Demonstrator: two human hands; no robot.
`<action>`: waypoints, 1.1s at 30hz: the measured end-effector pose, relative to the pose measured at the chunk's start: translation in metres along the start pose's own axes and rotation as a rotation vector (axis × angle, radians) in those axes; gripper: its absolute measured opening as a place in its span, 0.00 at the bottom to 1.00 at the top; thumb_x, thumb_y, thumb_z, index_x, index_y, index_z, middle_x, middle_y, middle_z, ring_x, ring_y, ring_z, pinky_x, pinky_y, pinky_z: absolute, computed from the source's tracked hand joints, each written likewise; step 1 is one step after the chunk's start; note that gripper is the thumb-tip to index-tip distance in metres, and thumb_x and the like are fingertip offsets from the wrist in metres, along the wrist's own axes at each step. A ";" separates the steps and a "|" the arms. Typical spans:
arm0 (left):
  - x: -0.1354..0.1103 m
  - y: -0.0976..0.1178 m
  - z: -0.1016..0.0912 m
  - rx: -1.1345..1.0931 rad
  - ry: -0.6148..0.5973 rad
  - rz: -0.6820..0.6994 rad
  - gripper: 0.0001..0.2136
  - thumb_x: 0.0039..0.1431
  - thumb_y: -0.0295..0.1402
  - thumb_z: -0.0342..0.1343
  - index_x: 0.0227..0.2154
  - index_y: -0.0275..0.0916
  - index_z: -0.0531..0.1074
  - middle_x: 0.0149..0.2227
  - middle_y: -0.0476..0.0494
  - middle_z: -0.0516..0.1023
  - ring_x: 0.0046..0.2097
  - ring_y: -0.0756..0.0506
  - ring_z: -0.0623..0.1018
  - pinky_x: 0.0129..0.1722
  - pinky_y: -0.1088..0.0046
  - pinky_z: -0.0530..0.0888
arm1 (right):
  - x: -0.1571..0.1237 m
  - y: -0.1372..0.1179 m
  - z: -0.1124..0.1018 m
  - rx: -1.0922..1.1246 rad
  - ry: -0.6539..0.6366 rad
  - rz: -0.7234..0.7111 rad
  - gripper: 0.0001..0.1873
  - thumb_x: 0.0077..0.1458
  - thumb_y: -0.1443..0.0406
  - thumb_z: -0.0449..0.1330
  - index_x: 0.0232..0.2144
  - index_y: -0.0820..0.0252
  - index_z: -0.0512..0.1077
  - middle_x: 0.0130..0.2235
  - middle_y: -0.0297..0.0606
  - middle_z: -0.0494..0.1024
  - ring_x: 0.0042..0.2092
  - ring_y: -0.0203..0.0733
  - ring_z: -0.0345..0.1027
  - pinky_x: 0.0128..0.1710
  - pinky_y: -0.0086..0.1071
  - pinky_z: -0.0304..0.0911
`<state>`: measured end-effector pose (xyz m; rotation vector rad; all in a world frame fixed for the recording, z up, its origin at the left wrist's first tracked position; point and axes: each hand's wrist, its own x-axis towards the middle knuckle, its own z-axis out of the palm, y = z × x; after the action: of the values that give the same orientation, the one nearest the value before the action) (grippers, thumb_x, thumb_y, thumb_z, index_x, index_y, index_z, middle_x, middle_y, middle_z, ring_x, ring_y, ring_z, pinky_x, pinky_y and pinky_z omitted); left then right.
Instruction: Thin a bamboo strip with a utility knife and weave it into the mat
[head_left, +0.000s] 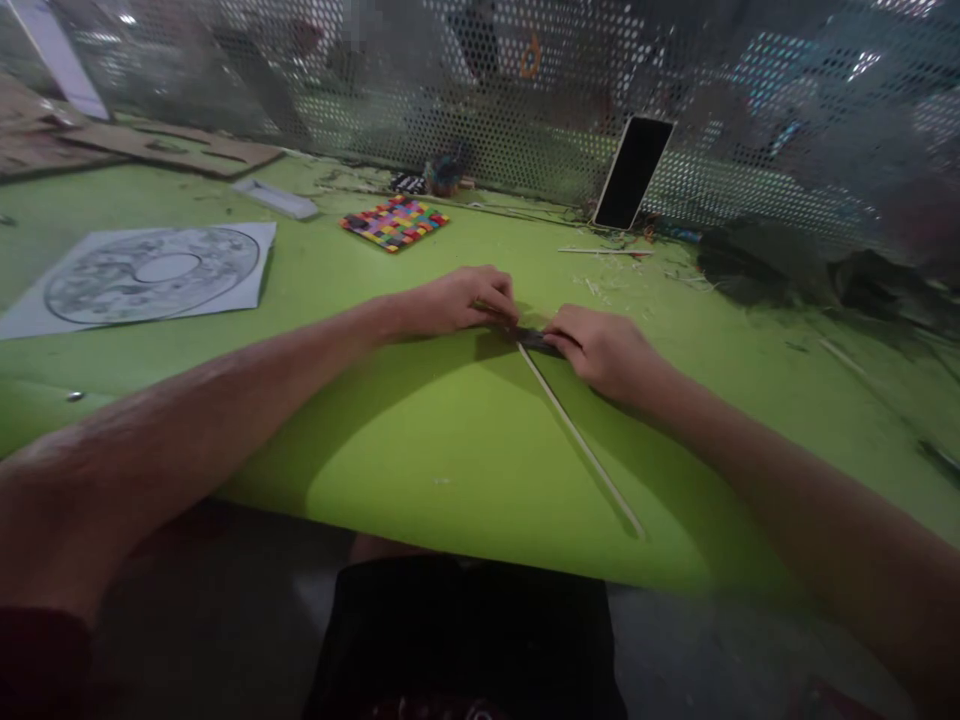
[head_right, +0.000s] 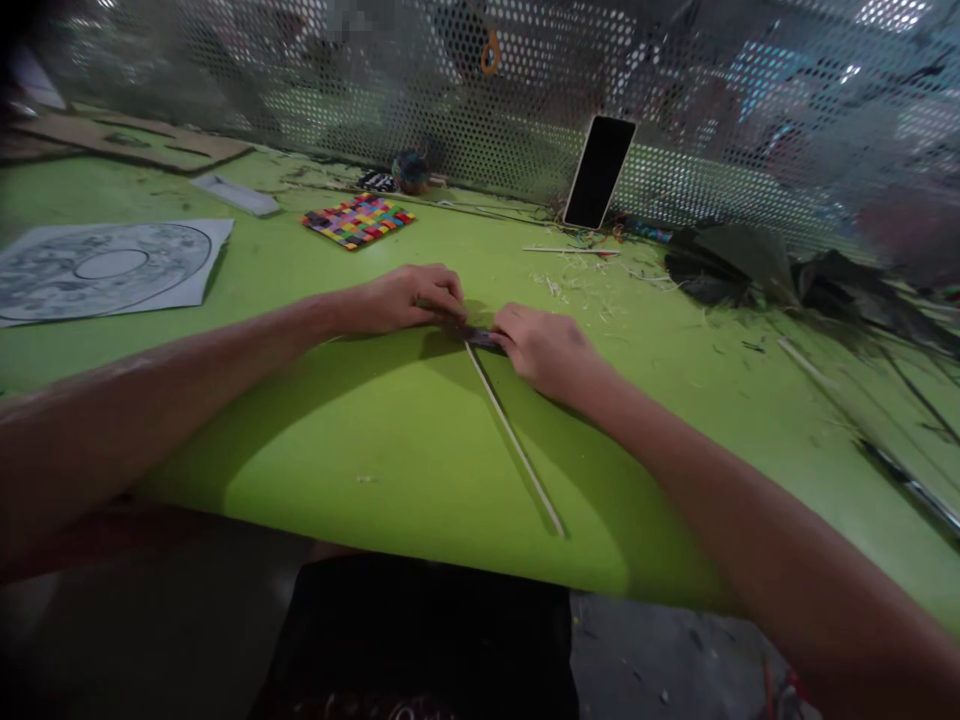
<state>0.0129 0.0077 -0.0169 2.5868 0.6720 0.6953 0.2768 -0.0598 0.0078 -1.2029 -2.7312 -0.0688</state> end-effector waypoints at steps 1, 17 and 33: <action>0.000 0.001 0.001 -0.004 0.006 -0.005 0.09 0.65 0.35 0.60 0.42 0.44 0.85 0.40 0.42 0.79 0.43 0.45 0.76 0.47 0.69 0.70 | 0.000 0.001 0.000 -0.008 0.001 0.001 0.16 0.72 0.60 0.49 0.41 0.60 0.76 0.38 0.44 0.79 0.35 0.44 0.68 0.34 0.35 0.56; -0.001 0.000 0.005 -0.154 0.039 -0.055 0.13 0.62 0.45 0.64 0.39 0.42 0.85 0.40 0.41 0.80 0.41 0.46 0.77 0.46 0.69 0.72 | 0.003 -0.005 -0.001 -0.060 -0.081 0.051 0.18 0.73 0.56 0.50 0.42 0.60 0.75 0.36 0.42 0.78 0.33 0.44 0.66 0.33 0.35 0.51; 0.002 0.001 0.005 -0.207 0.022 -0.062 0.11 0.60 0.41 0.65 0.36 0.39 0.85 0.38 0.42 0.80 0.41 0.46 0.77 0.47 0.69 0.72 | 0.000 -0.001 -0.007 -0.074 -0.102 -0.020 0.17 0.72 0.56 0.51 0.38 0.59 0.73 0.34 0.42 0.78 0.32 0.43 0.66 0.32 0.34 0.52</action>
<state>0.0178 0.0069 -0.0191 2.3635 0.6476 0.7335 0.2770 -0.0614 0.0147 -1.2305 -2.8528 -0.1151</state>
